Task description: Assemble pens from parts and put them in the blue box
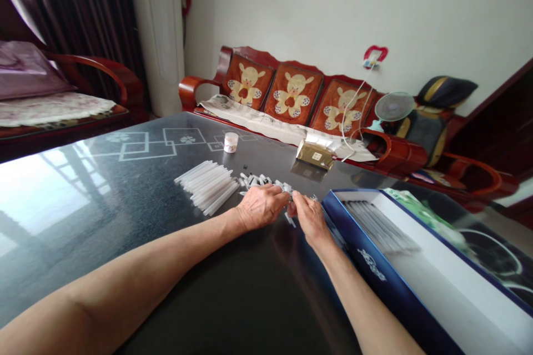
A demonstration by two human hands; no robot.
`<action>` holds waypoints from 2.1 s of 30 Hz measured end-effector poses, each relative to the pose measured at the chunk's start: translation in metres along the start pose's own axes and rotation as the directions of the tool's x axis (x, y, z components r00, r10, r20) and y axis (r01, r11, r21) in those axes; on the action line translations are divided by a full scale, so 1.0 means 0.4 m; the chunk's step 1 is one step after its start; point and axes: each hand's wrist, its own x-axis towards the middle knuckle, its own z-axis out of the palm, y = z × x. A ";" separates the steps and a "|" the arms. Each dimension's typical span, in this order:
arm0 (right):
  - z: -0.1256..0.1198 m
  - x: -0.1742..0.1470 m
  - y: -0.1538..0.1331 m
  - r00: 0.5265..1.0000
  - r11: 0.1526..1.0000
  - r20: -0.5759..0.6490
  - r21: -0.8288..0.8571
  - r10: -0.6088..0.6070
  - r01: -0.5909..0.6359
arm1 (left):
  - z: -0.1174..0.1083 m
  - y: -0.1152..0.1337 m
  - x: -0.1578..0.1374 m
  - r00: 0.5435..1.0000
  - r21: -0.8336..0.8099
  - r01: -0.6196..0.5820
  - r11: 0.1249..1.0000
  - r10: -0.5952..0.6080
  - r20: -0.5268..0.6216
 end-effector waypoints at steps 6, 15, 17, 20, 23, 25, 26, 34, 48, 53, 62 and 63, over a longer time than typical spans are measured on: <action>-0.021 0.006 0.001 0.994 0.977 -0.006 -0.188 -0.105 0.103 | 0.003 -0.009 0.006 1.000 0.013 0.012 1.000 -0.012 -0.026; -0.028 0.000 0.005 0.925 0.869 0.033 -0.329 -0.380 0.369 | -0.001 -0.003 0.009 1.000 -0.030 -0.028 0.999 0.028 -0.011; -0.020 -0.003 -0.001 0.972 0.945 0.015 -0.231 -0.233 0.230 | -0.003 -0.004 0.009 0.999 -0.019 -0.037 0.999 0.037 -0.020; -0.015 -0.003 -0.003 0.995 0.984 0.029 -0.149 -0.091 0.094 | -0.003 -0.009 0.009 0.999 -0.006 -0.019 1.000 0.019 -0.031; -0.022 0.002 0.005 0.977 0.952 0.005 -0.221 -0.213 0.209 | 0.003 -0.014 0.008 1.000 -0.001 -0.001 1.000 0.001 -0.030; -0.030 0.005 0.011 0.933 0.890 0.027 -0.291 -0.360 0.352 | 0.007 -0.015 0.007 1.000 -0.001 -0.004 1.000 0.004 -0.031; -0.033 0.006 0.014 0.909 0.857 0.049 -0.317 -0.414 0.407 | 0.008 -0.015 0.007 1.000 -0.005 -0.011 1.000 0.011 -0.029; -0.011 -0.001 0.014 0.979 0.961 0.029 -0.186 -0.202 0.204 | 0.003 -0.011 0.004 0.999 0.008 -0.033 0.999 0.033 -0.004; -0.015 -0.001 0.011 0.985 0.972 0.072 -0.171 -0.154 0.165 | 0.012 -0.008 0.002 0.999 0.038 -0.011 0.999 0.010 0.037; -0.006 0.007 0.017 1.000 0.998 0.030 0.067 0.000 -0.002 | 0.000 -0.012 0.006 0.998 0.039 -0.036 0.999 0.037 -0.045; -0.004 0.020 0.031 0.953 0.940 -0.232 0.324 0.193 -0.111 | -0.015 -0.006 0.033 0.734 -0.733 0.486 0.477 -0.677 0.046; -0.003 0.015 0.026 0.966 0.966 -0.228 0.252 0.118 -0.059 | -0.016 -0.008 0.038 0.665 -0.813 0.510 0.280 -0.728 0.166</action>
